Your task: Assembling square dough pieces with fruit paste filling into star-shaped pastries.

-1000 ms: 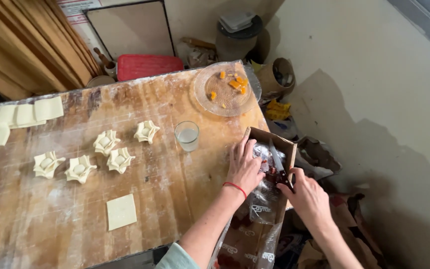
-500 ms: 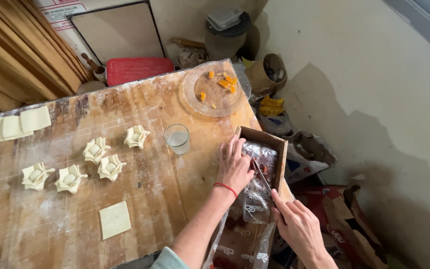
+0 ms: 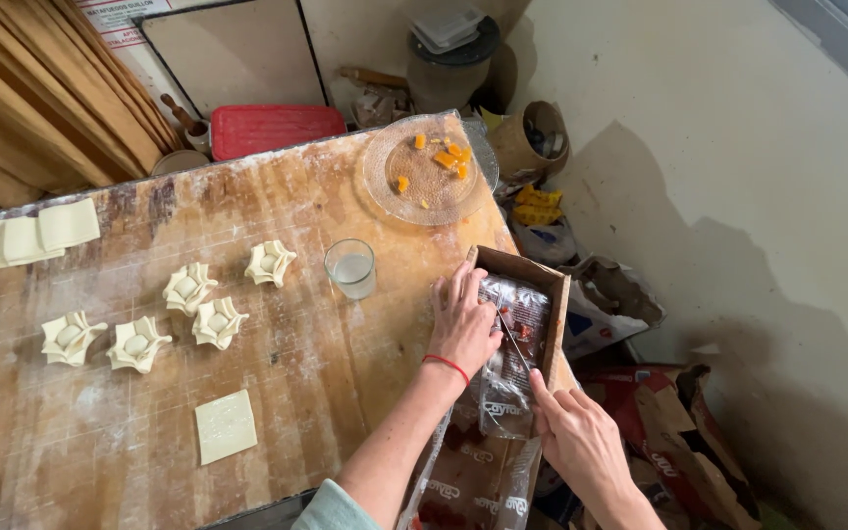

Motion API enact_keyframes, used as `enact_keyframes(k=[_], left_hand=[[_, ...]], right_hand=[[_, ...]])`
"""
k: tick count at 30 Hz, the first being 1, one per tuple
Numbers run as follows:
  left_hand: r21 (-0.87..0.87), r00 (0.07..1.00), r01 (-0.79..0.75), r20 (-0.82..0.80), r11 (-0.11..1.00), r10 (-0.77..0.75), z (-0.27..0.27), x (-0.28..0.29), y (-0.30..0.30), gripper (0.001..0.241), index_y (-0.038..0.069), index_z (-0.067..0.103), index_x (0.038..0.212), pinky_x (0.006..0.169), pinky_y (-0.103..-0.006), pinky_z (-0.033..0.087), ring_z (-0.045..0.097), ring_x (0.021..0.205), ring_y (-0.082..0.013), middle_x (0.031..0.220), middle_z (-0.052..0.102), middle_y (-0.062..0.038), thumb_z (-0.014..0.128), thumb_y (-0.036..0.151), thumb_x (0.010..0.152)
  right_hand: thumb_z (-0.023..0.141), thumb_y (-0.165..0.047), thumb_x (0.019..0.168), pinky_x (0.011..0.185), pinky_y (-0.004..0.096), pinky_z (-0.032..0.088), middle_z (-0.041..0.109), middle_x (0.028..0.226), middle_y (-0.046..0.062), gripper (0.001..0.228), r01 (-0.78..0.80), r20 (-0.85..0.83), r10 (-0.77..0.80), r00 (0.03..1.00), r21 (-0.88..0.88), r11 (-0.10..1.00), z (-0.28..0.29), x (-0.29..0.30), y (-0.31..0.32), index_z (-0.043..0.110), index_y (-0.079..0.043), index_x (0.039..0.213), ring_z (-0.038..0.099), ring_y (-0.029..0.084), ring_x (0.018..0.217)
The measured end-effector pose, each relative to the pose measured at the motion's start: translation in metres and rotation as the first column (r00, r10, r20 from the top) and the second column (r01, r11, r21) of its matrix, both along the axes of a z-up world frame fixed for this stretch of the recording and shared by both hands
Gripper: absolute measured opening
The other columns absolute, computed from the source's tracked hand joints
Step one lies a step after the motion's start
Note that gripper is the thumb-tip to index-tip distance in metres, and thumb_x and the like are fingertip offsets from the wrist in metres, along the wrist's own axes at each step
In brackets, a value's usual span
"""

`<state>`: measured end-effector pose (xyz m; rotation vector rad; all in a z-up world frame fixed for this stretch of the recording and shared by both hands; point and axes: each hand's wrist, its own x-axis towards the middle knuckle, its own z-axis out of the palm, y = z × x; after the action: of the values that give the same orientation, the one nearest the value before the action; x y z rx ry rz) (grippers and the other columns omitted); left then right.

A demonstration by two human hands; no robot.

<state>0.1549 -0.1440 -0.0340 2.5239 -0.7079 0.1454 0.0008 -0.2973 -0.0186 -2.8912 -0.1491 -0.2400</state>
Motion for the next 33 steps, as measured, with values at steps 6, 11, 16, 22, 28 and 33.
enact_keyframes(k=[6, 11, 16, 22, 28, 33], left_hand=[[0.074, 0.998, -0.011, 0.058, 0.997, 0.006, -0.007, 0.005, -0.004, 0.020, 0.003, 0.076, 0.078, 0.120, -0.0641, 0.022, 0.029, 0.150, -0.0315, 0.146, 0.046, -0.015, 0.084, 0.017, 0.068], [0.045, 0.999, -0.008, 0.047, 0.999, 0.005, -0.001, 0.016, 0.005, 0.024, 0.002, 0.077, 0.077, 0.120, -0.0628, 0.023, 0.031, 0.147, -0.0357, 0.146, 0.048, -0.019, 0.085, 0.022, 0.068], [-0.393, 1.000, -0.021, 0.011, 0.919, 0.027, 0.021, 0.017, 0.052, 0.020, 0.011, 0.078, 0.079, 0.122, -0.0581, 0.025, 0.040, 0.141, -0.0388, 0.140, 0.055, -0.019, 0.088, 0.024, 0.069], [-0.146, 0.979, -0.141, 0.129, 0.979, 0.160, 0.022, -0.028, 0.219, 0.022, 0.014, 0.077, 0.082, 0.123, -0.0524, 0.024, 0.035, 0.145, -0.0364, 0.143, 0.051, -0.015, 0.089, 0.026, 0.068], [0.136, 0.952, -0.304, 0.001, 0.943, 0.306, -0.021, -0.087, 0.358, 0.018, 0.015, 0.078, 0.080, 0.117, -0.0512, 0.027, 0.034, 0.144, -0.0318, 0.144, 0.049, -0.008, 0.085, 0.024, 0.067], [0.165, 0.945, -0.318, -0.021, 0.934, 0.326, -0.052, -0.091, 0.386, 0.019, 0.014, 0.077, 0.081, 0.118, -0.0522, 0.025, 0.033, 0.145, -0.0298, 0.143, 0.050, -0.006, 0.085, 0.024, 0.067]], right_hand=[[0.073, -0.017, 0.085, 0.059, 0.040, 0.056, 0.067, 0.071, 0.012, 0.051, 0.078, -0.138, -0.046, 0.989, 0.233, 0.969, 0.014, 0.006, -0.017, 0.066, -0.011, 0.135, 0.067, 0.025, 0.062], [0.076, -0.020, 0.086, 0.050, 0.042, 0.046, 0.058, 0.053, 0.010, 0.047, 0.334, -0.438, -0.116, 0.892, 0.464, 0.821, 0.029, 0.001, -0.029, 0.070, -0.016, 0.132, 0.048, 0.020, 0.048], [0.078, -0.015, 0.080, 0.051, 0.035, 0.048, 0.057, 0.058, 0.009, 0.052, 0.248, -0.276, -0.136, 0.952, 0.430, 0.868, 0.033, -0.005, -0.021, 0.071, -0.019, 0.131, 0.051, 0.017, 0.051], [0.078, -0.013, 0.080, 0.055, 0.029, 0.050, 0.063, 0.071, 0.005, 0.051, 0.201, -0.033, -0.206, 0.978, 0.421, 0.885, 0.037, -0.018, -0.029, 0.070, -0.017, 0.131, 0.053, 0.013, 0.056], [0.078, -0.009, 0.090, 0.069, 0.022, 0.053, 0.071, 0.076, 0.002, 0.040, 0.243, 0.051, -0.309, 0.950, 0.504, 0.829, -0.008, -0.038, -0.062, 0.073, -0.011, 0.129, 0.061, 0.004, 0.065], [0.083, -0.007, 0.086, 0.058, 0.024, 0.052, 0.071, 0.070, 0.009, 0.052, 0.356, -0.018, -0.361, 0.932, 0.213, 0.910, -0.015, -0.028, -0.075, 0.074, -0.013, 0.137, 0.062, 0.011, 0.054]])
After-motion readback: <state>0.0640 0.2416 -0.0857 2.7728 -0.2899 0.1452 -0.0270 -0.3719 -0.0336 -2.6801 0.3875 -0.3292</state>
